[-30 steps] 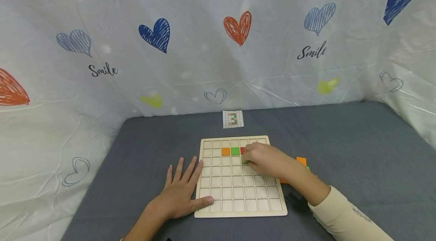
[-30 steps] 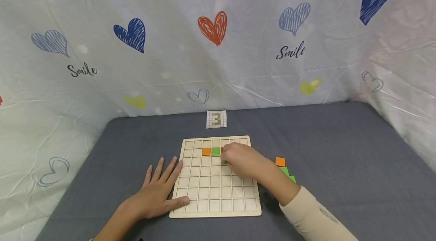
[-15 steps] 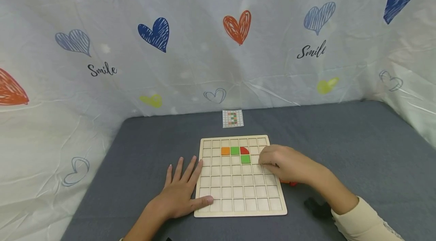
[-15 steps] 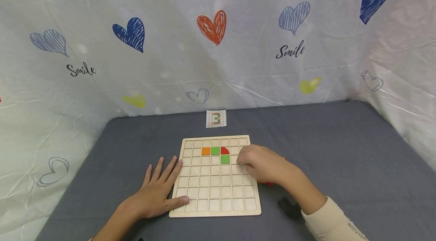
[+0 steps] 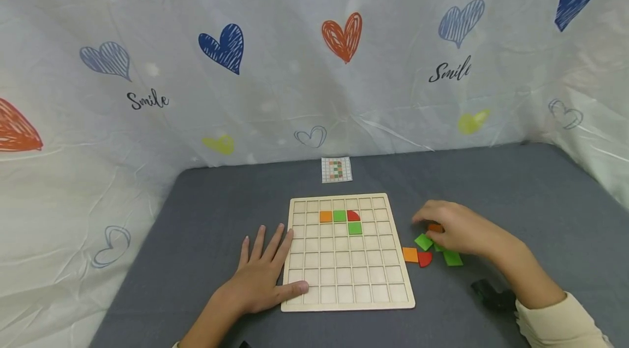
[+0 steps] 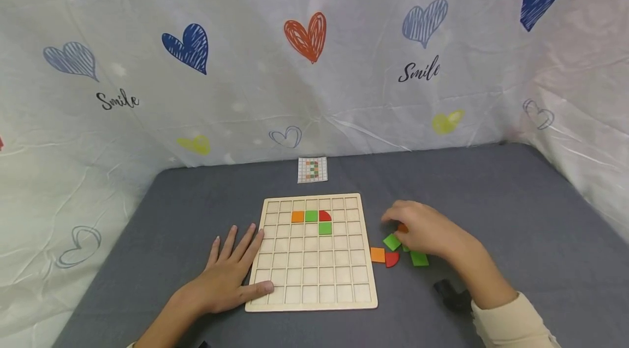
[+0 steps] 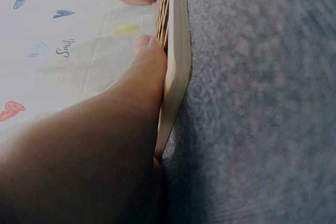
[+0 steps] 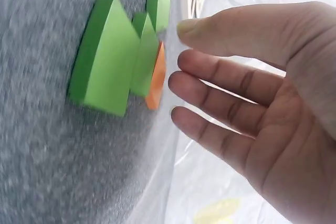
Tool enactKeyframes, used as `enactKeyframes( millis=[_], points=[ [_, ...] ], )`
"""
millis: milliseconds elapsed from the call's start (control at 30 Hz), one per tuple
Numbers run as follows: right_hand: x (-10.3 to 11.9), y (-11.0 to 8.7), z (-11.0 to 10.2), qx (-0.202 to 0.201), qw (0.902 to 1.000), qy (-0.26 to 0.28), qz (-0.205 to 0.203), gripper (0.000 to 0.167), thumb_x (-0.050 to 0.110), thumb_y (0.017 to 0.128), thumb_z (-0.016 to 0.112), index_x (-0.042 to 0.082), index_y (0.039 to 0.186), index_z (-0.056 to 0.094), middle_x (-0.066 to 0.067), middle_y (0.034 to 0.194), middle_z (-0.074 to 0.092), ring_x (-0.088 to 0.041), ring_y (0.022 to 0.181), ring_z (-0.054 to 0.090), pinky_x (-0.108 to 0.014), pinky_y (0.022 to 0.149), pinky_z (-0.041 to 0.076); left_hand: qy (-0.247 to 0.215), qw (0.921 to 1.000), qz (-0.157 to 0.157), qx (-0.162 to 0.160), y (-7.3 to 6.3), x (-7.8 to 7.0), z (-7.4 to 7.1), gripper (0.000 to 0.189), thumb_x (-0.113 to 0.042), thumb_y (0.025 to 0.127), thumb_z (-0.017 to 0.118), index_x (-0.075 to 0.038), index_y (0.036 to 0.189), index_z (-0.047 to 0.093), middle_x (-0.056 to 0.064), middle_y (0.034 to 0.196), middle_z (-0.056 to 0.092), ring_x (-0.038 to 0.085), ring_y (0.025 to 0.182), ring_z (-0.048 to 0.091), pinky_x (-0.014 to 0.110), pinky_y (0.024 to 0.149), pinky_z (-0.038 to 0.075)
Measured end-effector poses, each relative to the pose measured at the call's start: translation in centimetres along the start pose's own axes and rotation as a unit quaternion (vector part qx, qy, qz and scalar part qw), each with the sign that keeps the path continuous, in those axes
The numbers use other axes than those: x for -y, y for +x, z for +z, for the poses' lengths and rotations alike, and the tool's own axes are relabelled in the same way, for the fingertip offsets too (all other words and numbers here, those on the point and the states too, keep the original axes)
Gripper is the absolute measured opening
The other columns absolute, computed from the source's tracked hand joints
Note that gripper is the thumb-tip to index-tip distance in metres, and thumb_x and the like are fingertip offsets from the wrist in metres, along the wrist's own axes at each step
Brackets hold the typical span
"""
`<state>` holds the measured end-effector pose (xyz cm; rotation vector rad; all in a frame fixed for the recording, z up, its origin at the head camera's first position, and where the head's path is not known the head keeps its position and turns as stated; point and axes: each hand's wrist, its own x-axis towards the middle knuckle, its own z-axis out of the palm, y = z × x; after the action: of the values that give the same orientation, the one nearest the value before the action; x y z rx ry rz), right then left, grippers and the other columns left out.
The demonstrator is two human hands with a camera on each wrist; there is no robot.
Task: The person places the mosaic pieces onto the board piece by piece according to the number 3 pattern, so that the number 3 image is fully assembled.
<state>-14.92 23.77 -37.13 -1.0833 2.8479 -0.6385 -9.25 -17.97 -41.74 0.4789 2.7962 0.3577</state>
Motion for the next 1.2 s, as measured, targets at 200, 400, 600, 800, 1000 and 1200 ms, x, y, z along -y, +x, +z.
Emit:
enactKeyframes(
  millis=[200, 400, 600, 800, 1000, 1200],
  points=[
    [-0.5, -0.2, -0.1, 0.030, 0.9991, 0.006, 0.029, 0.030, -0.008, 0.080, 0.073, 0.008, 0.105, 0.075, 0.004, 0.097, 0.062, -0.012, 0.080, 0.054, -0.030, 0.067, 0.049, 0.001, 1.0000, 0.002, -0.001, -0.2, 0.0, 0.0, 0.109, -0.090, 0.081, 0.037, -0.026, 0.163, 0.003, 0.000, 0.167, -0.007, 0.037, 0.149, -0.015, 0.065, 0.112, -0.011],
    [-0.5, -0.2, 0.3, 0.023, 0.9986, -0.018, 0.045, 0.036, -0.015, 0.076, 0.071, 0.008, 0.103, 0.075, 0.004, 0.094, 0.060, -0.012, 0.078, 0.051, -0.029, 0.064, 0.047, -0.014, 0.9999, 0.006, 0.003, -0.4, -0.5, -0.8, 0.107, -0.084, 0.085, 0.045, -0.021, 0.164, 0.008, 0.006, 0.168, 0.000, 0.041, 0.149, -0.013, 0.067, 0.112, -0.010],
    [-0.6, -0.5, 0.4, 0.020, 0.9976, -0.042, 0.052, 0.035, -0.010, 0.076, 0.078, 0.010, 0.104, 0.075, 0.004, 0.093, 0.060, -0.012, 0.079, 0.052, -0.034, 0.066, 0.050, -0.024, 0.9996, 0.014, -0.002, -0.5, -0.7, -0.8, 0.105, -0.081, 0.087, 0.047, -0.019, 0.164, 0.011, 0.009, 0.168, 0.003, 0.043, 0.149, -0.011, 0.069, 0.111, -0.009],
    [-0.8, -0.6, 0.2, 0.030, 0.9979, -0.027, 0.051, 0.034, -0.009, 0.077, 0.077, 0.009, 0.106, 0.074, 0.005, 0.093, 0.060, -0.011, 0.079, 0.053, -0.035, 0.068, 0.052, -0.024, 0.9997, 0.010, 0.003, -0.5, -0.7, -0.9, 0.105, -0.082, 0.086, 0.047, -0.020, 0.164, 0.010, 0.008, 0.168, 0.002, 0.043, 0.149, -0.011, 0.069, 0.111, -0.009],
    [-0.9, -0.5, 0.0, 0.028, 0.9988, -0.014, 0.037, 0.035, -0.008, 0.077, 0.075, 0.009, 0.107, 0.074, 0.006, 0.093, 0.059, -0.011, 0.079, 0.051, -0.033, 0.067, 0.049, -0.007, 1.0000, 0.006, 0.001, -0.2, -0.3, -0.4, 0.107, -0.085, 0.084, 0.043, -0.023, 0.163, 0.006, 0.004, 0.168, -0.002, 0.040, 0.150, -0.013, 0.066, 0.112, -0.011],
    [-0.6, -0.5, 0.0, 0.011, 0.9992, -0.022, 0.030, 0.034, -0.008, 0.077, 0.074, 0.013, 0.104, 0.074, 0.009, 0.092, 0.057, -0.012, 0.081, 0.051, -0.034, 0.068, 0.049, -0.009, 0.9999, 0.007, -0.008, -0.1, 0.0, 0.1, 0.109, -0.087, 0.083, 0.042, -0.024, 0.163, 0.006, 0.003, 0.168, -0.002, 0.039, 0.150, -0.013, 0.066, 0.112, -0.011]
  ],
)
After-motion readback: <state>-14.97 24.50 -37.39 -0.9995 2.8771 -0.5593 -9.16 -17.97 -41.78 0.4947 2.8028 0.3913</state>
